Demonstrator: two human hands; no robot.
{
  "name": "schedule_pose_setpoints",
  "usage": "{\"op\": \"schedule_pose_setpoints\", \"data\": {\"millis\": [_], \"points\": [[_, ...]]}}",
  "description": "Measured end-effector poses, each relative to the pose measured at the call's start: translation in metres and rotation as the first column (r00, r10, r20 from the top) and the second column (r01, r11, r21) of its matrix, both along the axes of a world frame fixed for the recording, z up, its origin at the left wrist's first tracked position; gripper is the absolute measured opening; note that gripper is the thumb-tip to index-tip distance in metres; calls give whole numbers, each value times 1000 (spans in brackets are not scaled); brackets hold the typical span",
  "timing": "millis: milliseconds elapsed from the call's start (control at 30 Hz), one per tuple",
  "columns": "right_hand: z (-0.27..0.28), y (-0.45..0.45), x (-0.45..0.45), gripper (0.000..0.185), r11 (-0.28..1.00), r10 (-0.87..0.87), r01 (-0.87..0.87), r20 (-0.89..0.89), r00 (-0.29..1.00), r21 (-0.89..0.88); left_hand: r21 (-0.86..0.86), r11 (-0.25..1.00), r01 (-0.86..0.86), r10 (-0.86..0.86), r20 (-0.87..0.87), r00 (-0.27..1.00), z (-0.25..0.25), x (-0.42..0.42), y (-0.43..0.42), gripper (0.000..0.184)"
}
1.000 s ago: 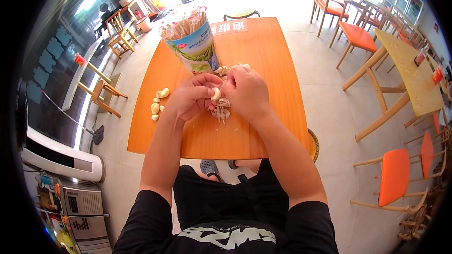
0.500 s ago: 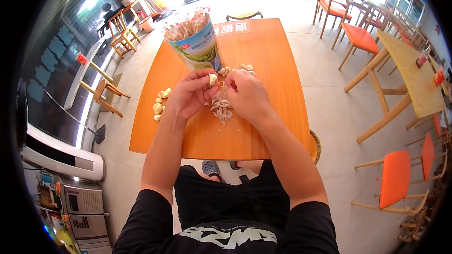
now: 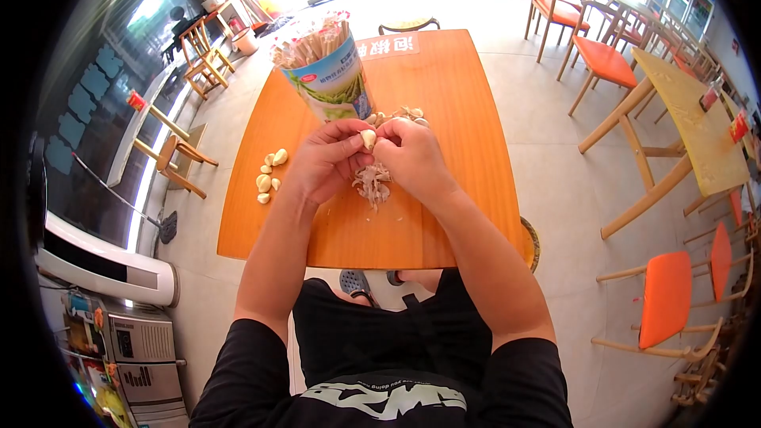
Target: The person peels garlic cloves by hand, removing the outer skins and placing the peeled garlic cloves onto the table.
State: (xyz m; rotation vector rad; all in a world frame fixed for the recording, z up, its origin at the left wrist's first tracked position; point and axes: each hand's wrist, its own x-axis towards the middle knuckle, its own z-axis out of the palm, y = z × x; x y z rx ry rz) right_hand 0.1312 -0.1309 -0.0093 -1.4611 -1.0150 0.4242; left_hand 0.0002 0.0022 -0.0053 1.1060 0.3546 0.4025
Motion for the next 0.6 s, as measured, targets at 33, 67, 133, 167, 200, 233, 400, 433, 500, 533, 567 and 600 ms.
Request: {"op": "schedule_pose_setpoints", "data": {"millis": [33,67,133,167,200,233,400,433,500,533,567,600], "points": [[3,-1,0,19,999,47,-49,-104,993,-13,0,1000,0,0,0,1000,0,0,0,19],[4,-1,0,19,995,93,-100,-207,974,-21,-28,1000,-3,4,22,1000,0,-1,0,19],[1,1,5,19,989,132,-144,-257,958,-28,-56,998,-8,11,43,999,1,-2,0,19],[0,1,7,20,982,165,-184,-307,937,-33,-44,999,6,-3,58,998,2,-2,1,18],[0,1,8,20,982,165,-184,-306,938,-34,-32,999,21,-18,73,997,2,-2,1,18],[0,0,8,20,981,171,-192,-303,938,-40,-33,999,21,-19,74,997,1,-2,2,18],[3,-2,7,19,980,168,-189,-273,947,-52,-24,1000,0,2,65,998,-2,-2,2,18],[1,-1,7,18,985,151,-167,-242,958,-45,-24,1000,0,2,64,998,-2,-1,1,18],[-1,-1,6,17,989,133,-144,-212,968,-38,9,1000,-17,16,36,999,0,0,-2,18],[-2,-1,5,17,992,119,-123,-183,976,-9,8,1000,-16,16,36,999,1,0,-3,18],[-2,-1,5,16,994,105,-102,-155,982,22,4,1000,-17,17,32,999,2,0,-5,18],[-2,0,4,16,994,105,-103,-155,982,22,1,1000,-18,18,29,999,4,0,-6,18]]}}
